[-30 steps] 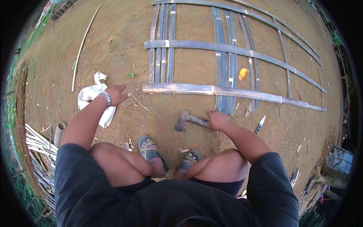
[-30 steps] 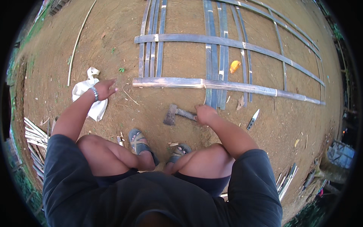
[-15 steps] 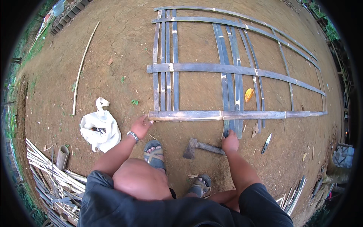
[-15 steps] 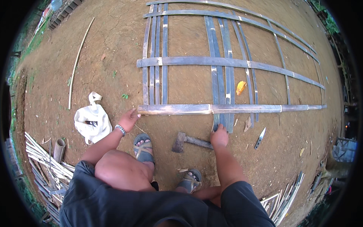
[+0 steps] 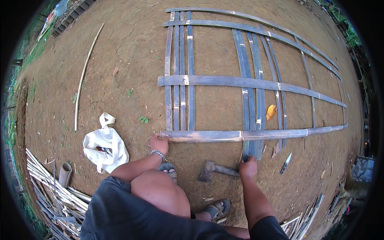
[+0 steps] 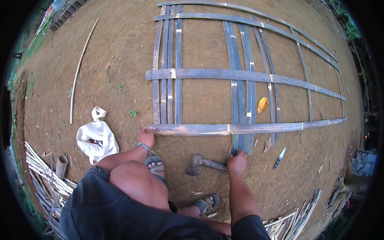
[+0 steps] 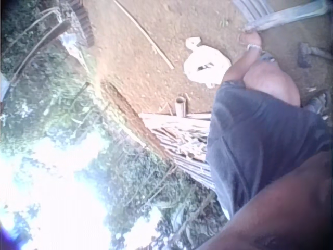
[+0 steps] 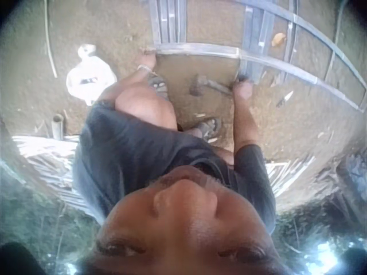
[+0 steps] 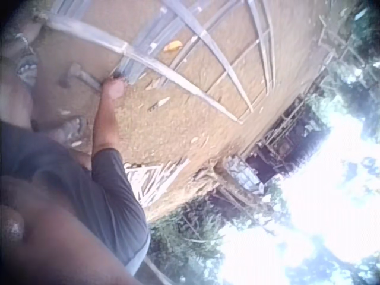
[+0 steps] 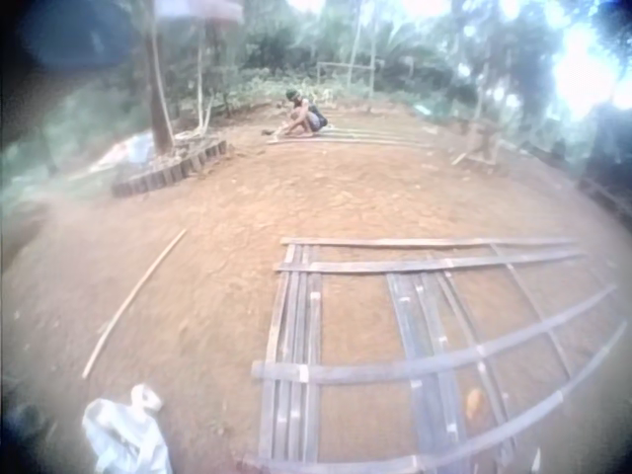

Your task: The person assembles a bamboo frame by hand, picking nails from a bag and driving them into the bamboo slats using an axe as a hammer.

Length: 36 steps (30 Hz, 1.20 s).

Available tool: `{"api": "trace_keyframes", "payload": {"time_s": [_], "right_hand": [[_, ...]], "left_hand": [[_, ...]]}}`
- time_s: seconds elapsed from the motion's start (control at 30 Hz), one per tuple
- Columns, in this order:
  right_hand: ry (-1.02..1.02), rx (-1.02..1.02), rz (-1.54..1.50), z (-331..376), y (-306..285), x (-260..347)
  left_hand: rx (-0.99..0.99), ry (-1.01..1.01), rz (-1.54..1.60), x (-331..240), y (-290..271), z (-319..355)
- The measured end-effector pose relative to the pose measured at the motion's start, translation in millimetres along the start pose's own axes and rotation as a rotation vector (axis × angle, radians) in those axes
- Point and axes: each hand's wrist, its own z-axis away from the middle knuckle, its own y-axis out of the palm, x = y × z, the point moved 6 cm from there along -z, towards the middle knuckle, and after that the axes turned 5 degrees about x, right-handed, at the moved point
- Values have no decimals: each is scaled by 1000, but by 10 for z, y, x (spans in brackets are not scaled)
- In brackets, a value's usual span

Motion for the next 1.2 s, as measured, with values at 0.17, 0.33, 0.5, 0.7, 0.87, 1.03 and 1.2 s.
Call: {"api": "trace_keyframes", "payload": {"time_s": [0.17, 0.33, 0.5, 0.7, 0.87, 1.03, 1.2], "right_hand": [[11, -11, -8, -31, 37, 83], [-97, -117, 114, -15, 150, 15], [-96, -5, -138, -12, 249, 84], [-267, 174, -503, 232, 431, 511], [-102, 575, -1287, 400, 854, 731], [-106, 574, -1189, 685, 822, 989], [-134, 677, -1163, 645, 846, 1250]], "left_hand": [[-87, -8, 30, 211, 44, -185], [39, -109, 191, 24, 11, -81], [30, -110, 230, 137, -26, -125], [87, -51, 338, 17, -209, -5], [193, -46, 415, -295, -367, 160], [193, -8, 488, -228, -479, 146], [242, 13, 488, -236, -536, 141]]}}
